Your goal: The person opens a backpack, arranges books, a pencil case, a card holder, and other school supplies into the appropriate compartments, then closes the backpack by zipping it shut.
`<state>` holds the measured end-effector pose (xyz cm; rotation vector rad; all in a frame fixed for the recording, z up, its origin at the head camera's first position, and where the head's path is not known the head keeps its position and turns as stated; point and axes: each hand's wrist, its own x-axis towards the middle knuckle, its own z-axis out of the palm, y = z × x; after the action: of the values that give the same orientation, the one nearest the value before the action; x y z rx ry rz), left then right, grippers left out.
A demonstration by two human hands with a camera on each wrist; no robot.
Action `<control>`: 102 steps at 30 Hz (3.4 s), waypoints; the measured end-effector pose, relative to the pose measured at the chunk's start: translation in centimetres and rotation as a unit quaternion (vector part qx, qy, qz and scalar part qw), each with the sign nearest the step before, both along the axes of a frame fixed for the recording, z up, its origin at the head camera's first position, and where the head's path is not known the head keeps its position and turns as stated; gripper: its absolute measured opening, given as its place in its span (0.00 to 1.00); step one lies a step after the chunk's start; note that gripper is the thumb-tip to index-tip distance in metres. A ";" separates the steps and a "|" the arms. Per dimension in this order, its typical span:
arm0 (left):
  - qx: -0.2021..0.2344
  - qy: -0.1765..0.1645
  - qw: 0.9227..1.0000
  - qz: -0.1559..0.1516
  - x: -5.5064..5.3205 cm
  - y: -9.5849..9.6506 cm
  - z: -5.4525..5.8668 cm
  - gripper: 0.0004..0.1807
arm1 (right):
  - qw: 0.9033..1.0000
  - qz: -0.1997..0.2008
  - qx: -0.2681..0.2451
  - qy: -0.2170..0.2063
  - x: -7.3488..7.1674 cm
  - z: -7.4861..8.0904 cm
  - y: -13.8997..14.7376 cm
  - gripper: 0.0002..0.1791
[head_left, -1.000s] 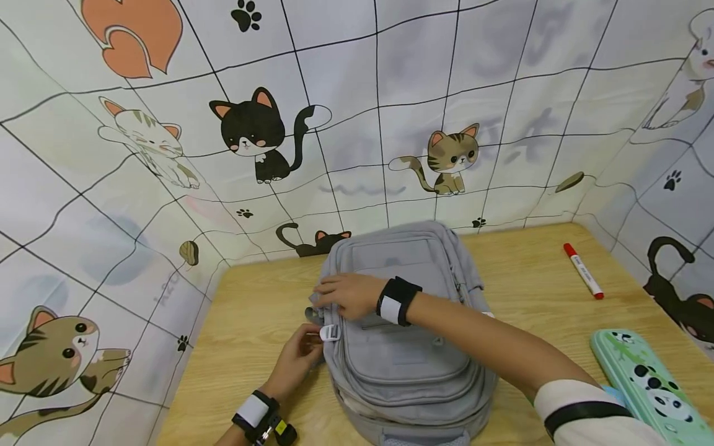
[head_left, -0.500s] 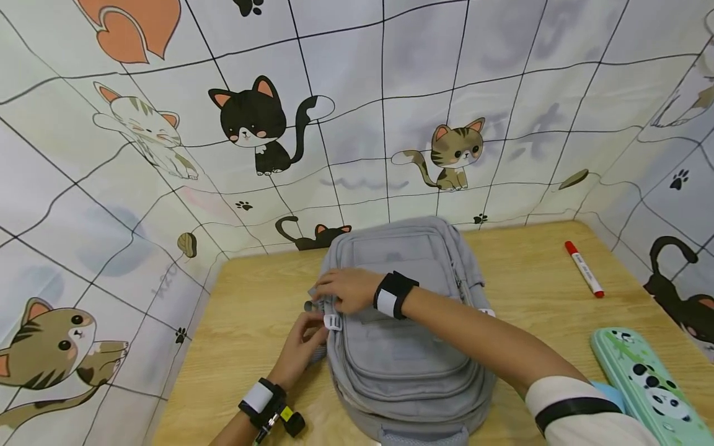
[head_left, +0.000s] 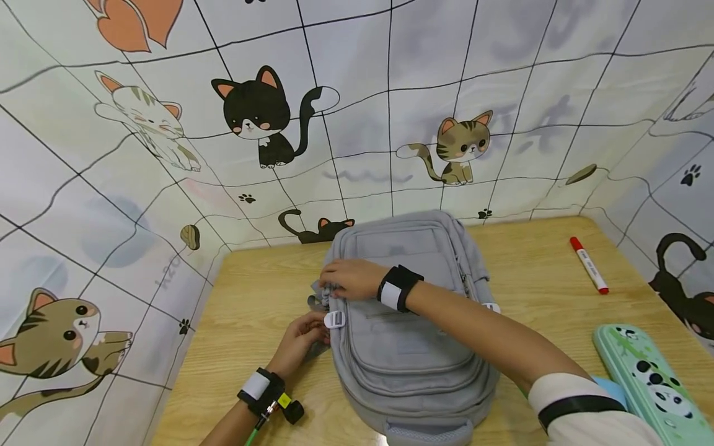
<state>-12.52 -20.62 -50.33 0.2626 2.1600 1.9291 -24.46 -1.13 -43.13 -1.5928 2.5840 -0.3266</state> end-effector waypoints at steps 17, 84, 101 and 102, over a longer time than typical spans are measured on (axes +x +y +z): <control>-0.277 0.237 0.927 0.088 -1.1 1.7 0.0 0.18 | 1.000 -0.008 0.014 0.021 1.0 0.3 -0.3 0.16; -0.157 0.028 0.984 0.075 8.4 2.5 2.9 0.01 | 0.996 -0.002 -0.031 0.080 1.1 -0.5 -0.8 0.08; -0.101 -0.002 0.992 0.077 10.6 3.2 2.3 0.06 | 0.996 0.007 -0.041 0.079 1.3 -0.6 -0.8 0.08; -0.100 -0.003 0.992 0.076 10.7 3.3 2.3 0.06 | 0.996 0.007 -0.041 0.081 1.3 -0.6 -0.8 0.08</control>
<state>-1.79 -17.35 -47.99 0.0577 2.4115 1.7652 -23.18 -1.93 -43.73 -1.7309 2.7099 -0.3197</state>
